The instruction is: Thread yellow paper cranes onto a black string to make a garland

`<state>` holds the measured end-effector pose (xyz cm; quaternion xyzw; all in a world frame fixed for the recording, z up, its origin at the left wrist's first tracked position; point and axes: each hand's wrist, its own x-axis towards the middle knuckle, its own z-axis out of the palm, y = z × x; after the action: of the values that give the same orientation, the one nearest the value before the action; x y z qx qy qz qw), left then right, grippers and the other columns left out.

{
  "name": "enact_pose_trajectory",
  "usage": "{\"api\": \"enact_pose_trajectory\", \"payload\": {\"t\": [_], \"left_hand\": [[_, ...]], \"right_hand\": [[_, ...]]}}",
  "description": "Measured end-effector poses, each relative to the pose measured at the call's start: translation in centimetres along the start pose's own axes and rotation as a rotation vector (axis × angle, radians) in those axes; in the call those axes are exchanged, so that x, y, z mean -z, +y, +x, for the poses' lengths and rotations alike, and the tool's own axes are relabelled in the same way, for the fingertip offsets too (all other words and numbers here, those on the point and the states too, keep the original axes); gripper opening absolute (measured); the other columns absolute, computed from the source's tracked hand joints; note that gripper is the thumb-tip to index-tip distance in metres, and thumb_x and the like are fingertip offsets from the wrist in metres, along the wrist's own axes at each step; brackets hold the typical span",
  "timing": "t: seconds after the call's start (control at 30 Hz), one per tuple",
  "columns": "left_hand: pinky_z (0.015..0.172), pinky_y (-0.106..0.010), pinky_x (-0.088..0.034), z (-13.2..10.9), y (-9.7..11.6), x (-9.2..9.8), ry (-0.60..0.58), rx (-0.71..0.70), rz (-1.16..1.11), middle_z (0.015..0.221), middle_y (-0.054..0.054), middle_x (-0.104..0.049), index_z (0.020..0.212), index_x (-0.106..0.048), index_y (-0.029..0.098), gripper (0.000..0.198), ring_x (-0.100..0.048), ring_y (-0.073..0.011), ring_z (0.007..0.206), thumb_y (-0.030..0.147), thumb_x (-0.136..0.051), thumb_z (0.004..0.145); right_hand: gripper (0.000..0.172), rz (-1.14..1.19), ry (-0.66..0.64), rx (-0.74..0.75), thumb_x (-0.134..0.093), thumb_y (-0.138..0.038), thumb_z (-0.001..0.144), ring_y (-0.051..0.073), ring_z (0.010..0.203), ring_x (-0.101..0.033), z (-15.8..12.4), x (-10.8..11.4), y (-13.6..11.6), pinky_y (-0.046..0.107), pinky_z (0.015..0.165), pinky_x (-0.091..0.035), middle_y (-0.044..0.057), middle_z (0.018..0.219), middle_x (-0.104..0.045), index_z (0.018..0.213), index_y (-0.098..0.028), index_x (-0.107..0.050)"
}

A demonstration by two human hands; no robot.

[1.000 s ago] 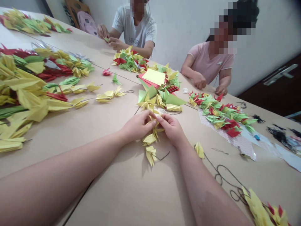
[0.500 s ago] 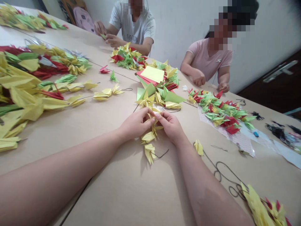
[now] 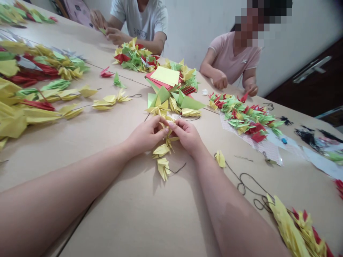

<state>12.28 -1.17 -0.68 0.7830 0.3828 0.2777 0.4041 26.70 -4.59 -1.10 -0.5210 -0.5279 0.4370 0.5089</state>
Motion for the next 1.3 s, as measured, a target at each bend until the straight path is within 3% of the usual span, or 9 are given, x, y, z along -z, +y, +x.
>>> {"api": "enact_pose_trajectory", "payload": {"t": [0.43,1.07,1.3], "left_hand": [[0.048,-0.020,-0.031,0.04,-0.45,-0.02,0.023,-0.045,-0.029,0.057,0.004,-0.047,0.092,-0.052,0.018,0.025,-0.042,-0.0084,0.051,0.039,-0.049,0.078],[0.057,-0.023,-0.042,0.40,-0.38,0.29,0.090,0.048,-0.364,0.066,0.001,-0.057,0.087,-0.051,0.017,0.016,-0.055,-0.0117,0.064,0.024,-0.054,0.074],[0.064,-0.025,-0.045,0.18,-0.60,0.35,0.058,-0.038,-0.392,0.070,0.001,-0.057,0.087,-0.051,0.017,0.014,-0.057,-0.0122,0.068,0.024,-0.053,0.074]], "right_hand": [[0.024,0.029,0.011,-0.026,-0.060,-0.039,0.071,0.008,0.055,-0.049,0.04,0.11,0.18,0.020,0.053,-0.042,-0.004,0.059,-0.051,0.063,-0.017,-0.052],[0.010,0.208,-0.009,-0.092,-0.062,-0.025,0.064,0.008,0.060,-0.057,0.05,0.05,-0.14,0.021,0.058,-0.046,-0.004,0.065,-0.061,0.069,-0.018,-0.058],[0.006,0.191,0.022,-0.070,-0.060,-0.021,0.064,0.007,0.055,-0.053,0.08,0.03,-0.07,0.020,0.056,-0.044,-0.005,0.062,-0.059,0.069,-0.018,-0.058]]}}
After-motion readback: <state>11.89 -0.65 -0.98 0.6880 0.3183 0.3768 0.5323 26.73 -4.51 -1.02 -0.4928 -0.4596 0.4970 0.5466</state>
